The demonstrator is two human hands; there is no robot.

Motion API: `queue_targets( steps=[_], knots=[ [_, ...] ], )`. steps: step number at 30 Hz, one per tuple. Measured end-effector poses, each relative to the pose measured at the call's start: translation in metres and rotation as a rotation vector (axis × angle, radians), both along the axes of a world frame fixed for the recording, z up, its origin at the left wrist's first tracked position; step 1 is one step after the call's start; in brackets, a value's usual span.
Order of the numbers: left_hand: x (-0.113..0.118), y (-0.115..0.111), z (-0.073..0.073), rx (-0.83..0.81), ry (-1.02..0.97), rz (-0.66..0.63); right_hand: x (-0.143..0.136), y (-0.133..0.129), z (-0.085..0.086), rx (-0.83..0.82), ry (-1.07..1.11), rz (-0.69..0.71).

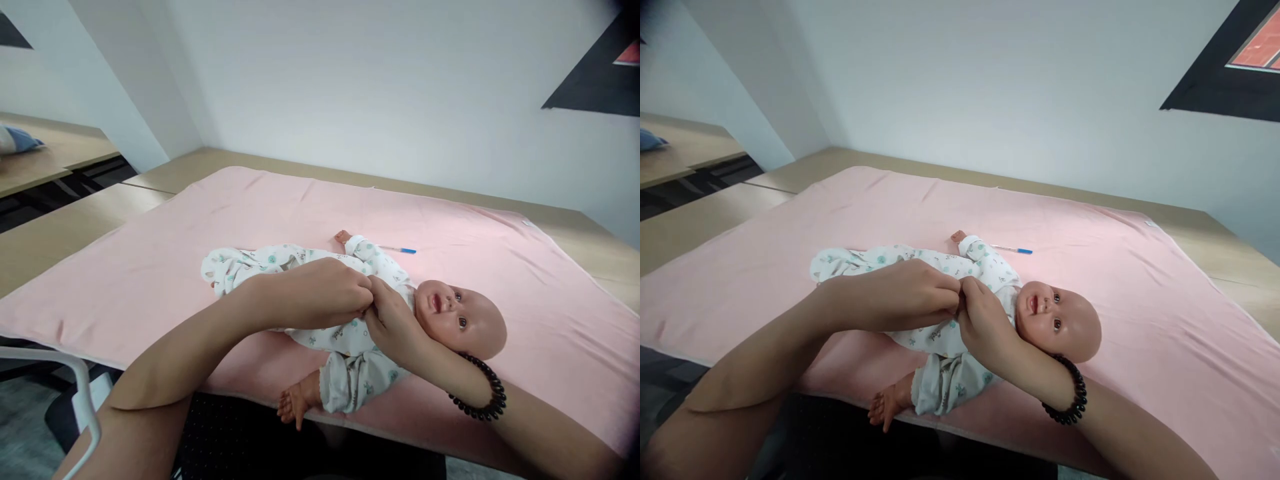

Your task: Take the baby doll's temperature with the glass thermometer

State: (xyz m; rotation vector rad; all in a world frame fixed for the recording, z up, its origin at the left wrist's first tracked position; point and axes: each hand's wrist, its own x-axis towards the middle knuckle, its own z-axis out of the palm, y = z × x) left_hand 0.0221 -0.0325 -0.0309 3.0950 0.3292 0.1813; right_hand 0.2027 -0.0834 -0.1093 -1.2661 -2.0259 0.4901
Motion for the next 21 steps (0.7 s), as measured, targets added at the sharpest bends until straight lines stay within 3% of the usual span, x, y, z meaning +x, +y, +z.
queue_targets(
  steps=[5, 10, 16, 21],
  knots=[
    [-0.010, -0.007, 0.013, 0.030, -0.009, 0.072, 0.002, 0.003, 0.004, -0.081, 0.037, 0.004],
    [-0.032, 0.002, 0.033, -0.166, 0.044, 0.118, 0.012, 0.004, 0.019, -0.029, -0.043, -0.050],
    [-0.039, 0.011, 0.026, -0.266, 0.171, 0.177, 0.044, -0.011, 0.054, -0.104, -0.353, 0.078],
    [-0.040, 0.017, 0.020, -0.278, 0.178, 0.175, 0.058, -0.022, 0.059, -0.028, -0.683, 0.194]
  ],
)
